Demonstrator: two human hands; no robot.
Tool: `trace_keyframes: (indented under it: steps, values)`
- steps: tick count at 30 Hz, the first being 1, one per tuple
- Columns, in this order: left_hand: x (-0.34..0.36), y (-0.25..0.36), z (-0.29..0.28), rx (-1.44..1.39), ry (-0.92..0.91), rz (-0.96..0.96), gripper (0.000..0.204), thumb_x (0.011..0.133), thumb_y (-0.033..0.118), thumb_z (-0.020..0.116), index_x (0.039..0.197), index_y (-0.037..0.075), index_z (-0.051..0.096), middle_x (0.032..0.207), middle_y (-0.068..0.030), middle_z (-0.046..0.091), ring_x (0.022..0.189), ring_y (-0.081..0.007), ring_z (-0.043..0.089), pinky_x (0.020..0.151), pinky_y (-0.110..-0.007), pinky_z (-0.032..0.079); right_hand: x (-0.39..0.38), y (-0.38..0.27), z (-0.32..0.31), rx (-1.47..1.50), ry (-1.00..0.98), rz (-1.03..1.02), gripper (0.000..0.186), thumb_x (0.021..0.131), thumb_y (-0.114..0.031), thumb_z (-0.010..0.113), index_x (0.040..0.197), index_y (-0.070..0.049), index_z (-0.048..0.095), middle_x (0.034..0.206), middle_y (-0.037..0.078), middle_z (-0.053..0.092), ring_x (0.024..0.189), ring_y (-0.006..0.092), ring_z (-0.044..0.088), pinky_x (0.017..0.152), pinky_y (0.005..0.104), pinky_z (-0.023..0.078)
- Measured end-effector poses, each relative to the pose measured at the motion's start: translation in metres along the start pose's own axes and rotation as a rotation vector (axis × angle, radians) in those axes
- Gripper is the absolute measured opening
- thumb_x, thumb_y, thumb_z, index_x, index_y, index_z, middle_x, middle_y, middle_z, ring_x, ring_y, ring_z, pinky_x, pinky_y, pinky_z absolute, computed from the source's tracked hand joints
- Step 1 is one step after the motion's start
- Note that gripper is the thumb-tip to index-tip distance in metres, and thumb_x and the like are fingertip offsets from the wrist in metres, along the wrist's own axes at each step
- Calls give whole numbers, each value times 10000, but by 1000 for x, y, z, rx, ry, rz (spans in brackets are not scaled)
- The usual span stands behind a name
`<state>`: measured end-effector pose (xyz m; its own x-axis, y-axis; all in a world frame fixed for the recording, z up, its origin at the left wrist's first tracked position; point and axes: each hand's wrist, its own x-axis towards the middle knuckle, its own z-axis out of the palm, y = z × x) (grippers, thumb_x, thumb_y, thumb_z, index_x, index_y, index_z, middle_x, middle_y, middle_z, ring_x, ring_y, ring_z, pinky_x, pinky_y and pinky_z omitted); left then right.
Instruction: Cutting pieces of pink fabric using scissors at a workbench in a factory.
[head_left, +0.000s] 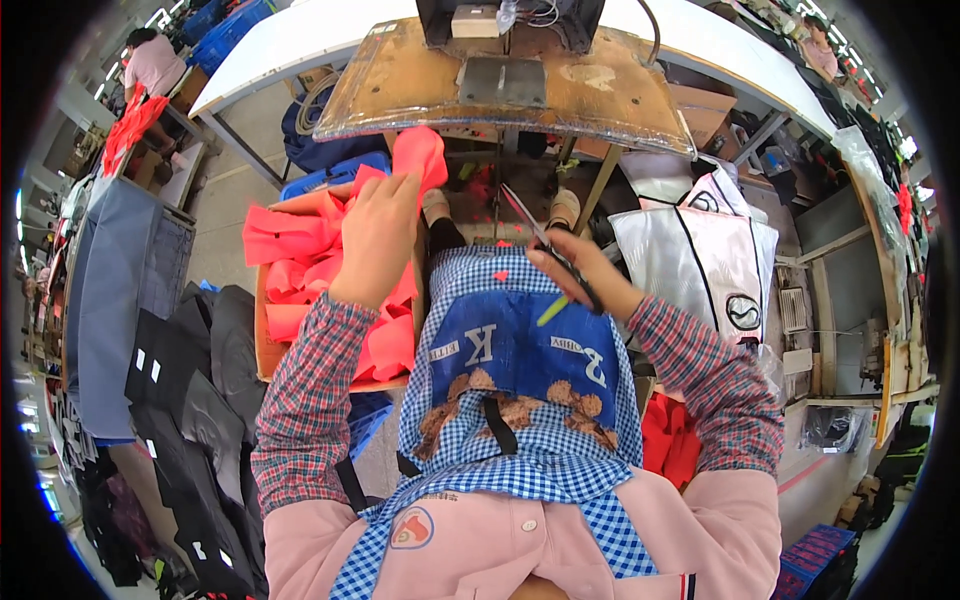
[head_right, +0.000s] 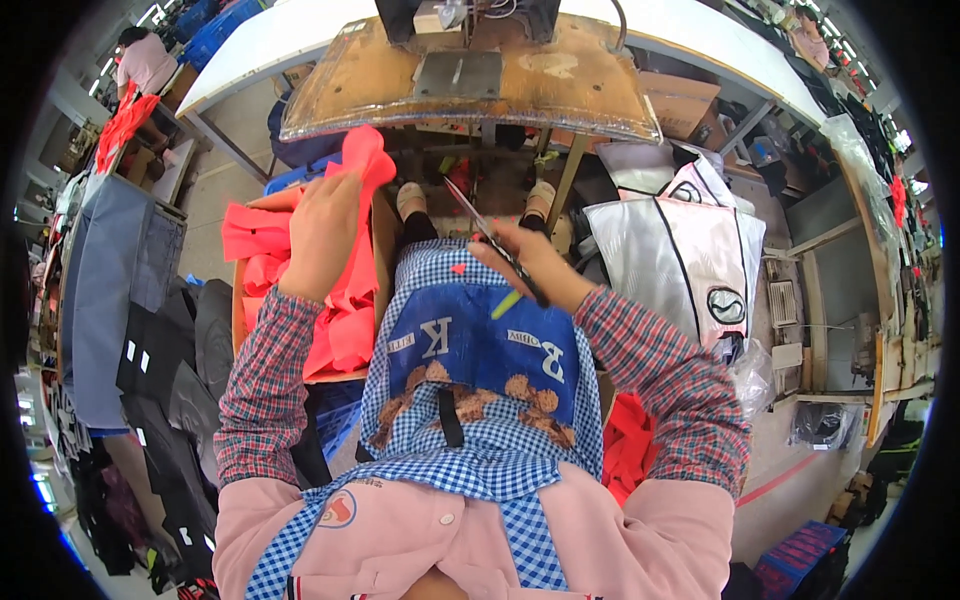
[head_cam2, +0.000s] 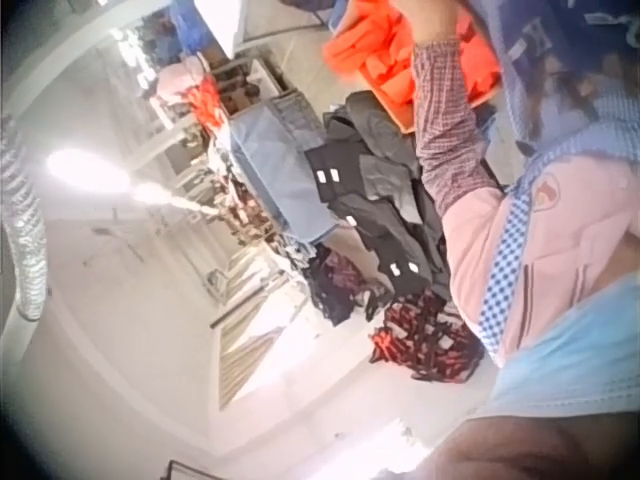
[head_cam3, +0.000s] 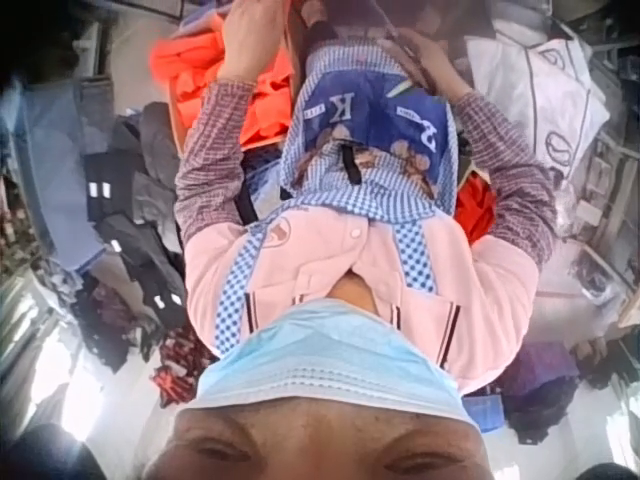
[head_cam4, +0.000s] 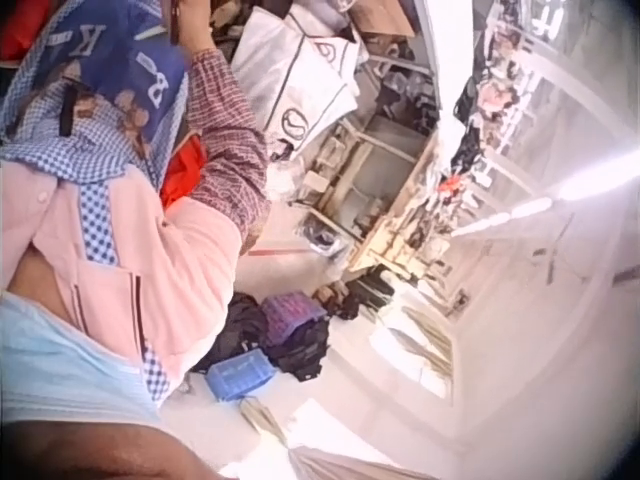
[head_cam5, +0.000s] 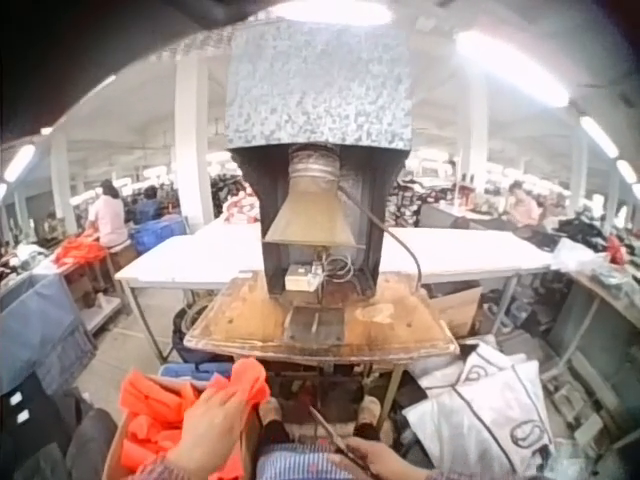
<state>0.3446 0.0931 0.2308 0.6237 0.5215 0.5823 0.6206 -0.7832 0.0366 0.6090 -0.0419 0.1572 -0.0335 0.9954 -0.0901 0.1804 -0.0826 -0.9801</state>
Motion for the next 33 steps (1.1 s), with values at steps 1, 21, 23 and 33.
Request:
trace_keyframes:
  steps: [1, 21, 23, 33]
  values:
    - [14, -4, 5, 1, -5, 6, 373, 833, 30, 606, 1206, 39, 607, 1042, -110, 652, 961, -292, 619, 792, -389, 535, -7, 10, 5, -48, 37, 103, 299, 994, -340, 653, 995, -44, 610, 687, -9, 546, 524, 50, 453, 469, 251, 360]
    - [191, -5, 55, 500, 87, 170, 136, 781, 20, 651, 911, -19, 647, 1002, -164, 589, 871, -302, 665, 629, -351, 603, -38, 74, 18, 796, 140, 337, 334, 1008, -368, 578, 1122, -54, 564, 734, 8, 525, 529, 95, 507, 460, 251, 433]
    - [194, -2, 55, 488, 89, 190, 141, 775, 14, 658, 910, -27, 653, 1002, -166, 592, 871, -308, 670, 630, -353, 606, -38, 76, 18, 804, 141, 343, 341, 1008, -367, 577, 1133, -50, 565, 734, 10, 525, 528, 99, 508, 458, 252, 432]
    - [192, 6, 54, 450, 72, 179, 153, 803, 9, 653, 949, -34, 646, 1054, -173, 576, 886, -305, 668, 676, -364, 610, -39, 81, 20, 819, 130, 302, 351, 1013, -363, 574, 1145, -38, 559, 732, 12, 523, 528, 101, 505, 462, 251, 430]
